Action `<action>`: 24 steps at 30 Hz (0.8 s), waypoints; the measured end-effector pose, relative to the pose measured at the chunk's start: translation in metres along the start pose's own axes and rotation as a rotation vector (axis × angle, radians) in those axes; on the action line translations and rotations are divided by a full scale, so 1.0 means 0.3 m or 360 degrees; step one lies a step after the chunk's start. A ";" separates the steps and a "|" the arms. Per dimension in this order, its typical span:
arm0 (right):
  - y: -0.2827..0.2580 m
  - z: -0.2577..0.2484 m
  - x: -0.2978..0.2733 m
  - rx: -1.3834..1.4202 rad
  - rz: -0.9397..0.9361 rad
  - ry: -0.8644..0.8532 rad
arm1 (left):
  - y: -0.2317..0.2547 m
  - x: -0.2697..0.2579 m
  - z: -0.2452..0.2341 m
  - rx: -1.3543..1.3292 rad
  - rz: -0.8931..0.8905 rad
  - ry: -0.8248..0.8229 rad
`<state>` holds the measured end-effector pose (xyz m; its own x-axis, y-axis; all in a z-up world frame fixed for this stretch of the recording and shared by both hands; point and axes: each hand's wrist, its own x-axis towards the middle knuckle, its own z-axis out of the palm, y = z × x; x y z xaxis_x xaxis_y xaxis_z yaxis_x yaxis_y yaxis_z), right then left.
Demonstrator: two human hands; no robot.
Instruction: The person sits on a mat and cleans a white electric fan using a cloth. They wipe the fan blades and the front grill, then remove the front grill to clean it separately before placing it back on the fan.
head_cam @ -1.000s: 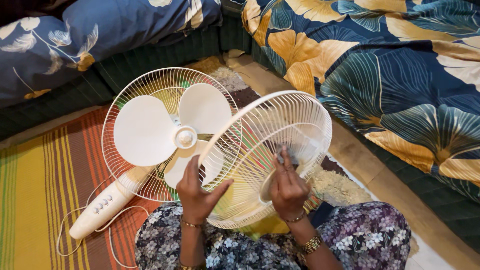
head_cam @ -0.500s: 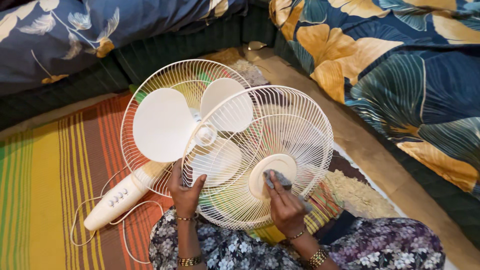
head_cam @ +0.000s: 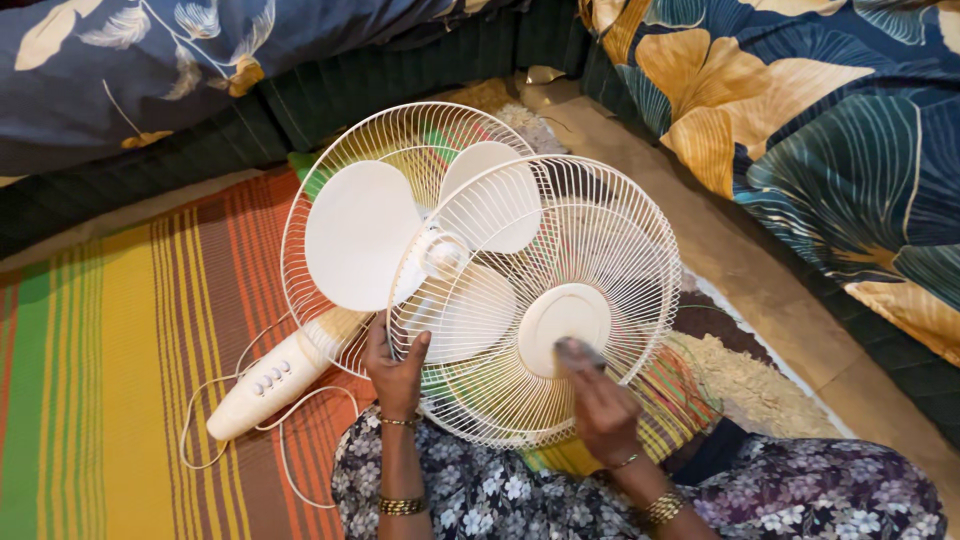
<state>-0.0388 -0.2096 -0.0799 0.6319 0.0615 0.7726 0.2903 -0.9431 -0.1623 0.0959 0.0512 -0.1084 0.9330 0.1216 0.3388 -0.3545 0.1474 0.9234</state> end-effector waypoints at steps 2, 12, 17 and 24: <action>0.065 -0.023 -0.007 -0.0034 0.0152 0.0153 | -0.008 -0.002 0.000 -0.0062 0.0000 -0.0004; 0.687 0.170 -0.451 0.1695 0.2541 0.0431 | -0.007 -0.007 -0.013 -0.0127 -0.0012 0.0046; 0.653 0.195 -0.416 0.1938 0.2643 0.0358 | -0.007 -0.029 -0.034 -0.0095 -0.0007 0.0139; 0.598 -0.004 -0.230 0.2055 0.1839 0.0554 | -0.196 -0.146 0.009 0.0090 0.0152 0.0351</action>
<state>-0.0311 -0.3835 -0.1615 0.7874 -0.6161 -0.0219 0.2857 0.3961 -0.8726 0.0758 0.0344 -0.1769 0.8570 0.3444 0.3833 -0.4306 0.0702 0.8998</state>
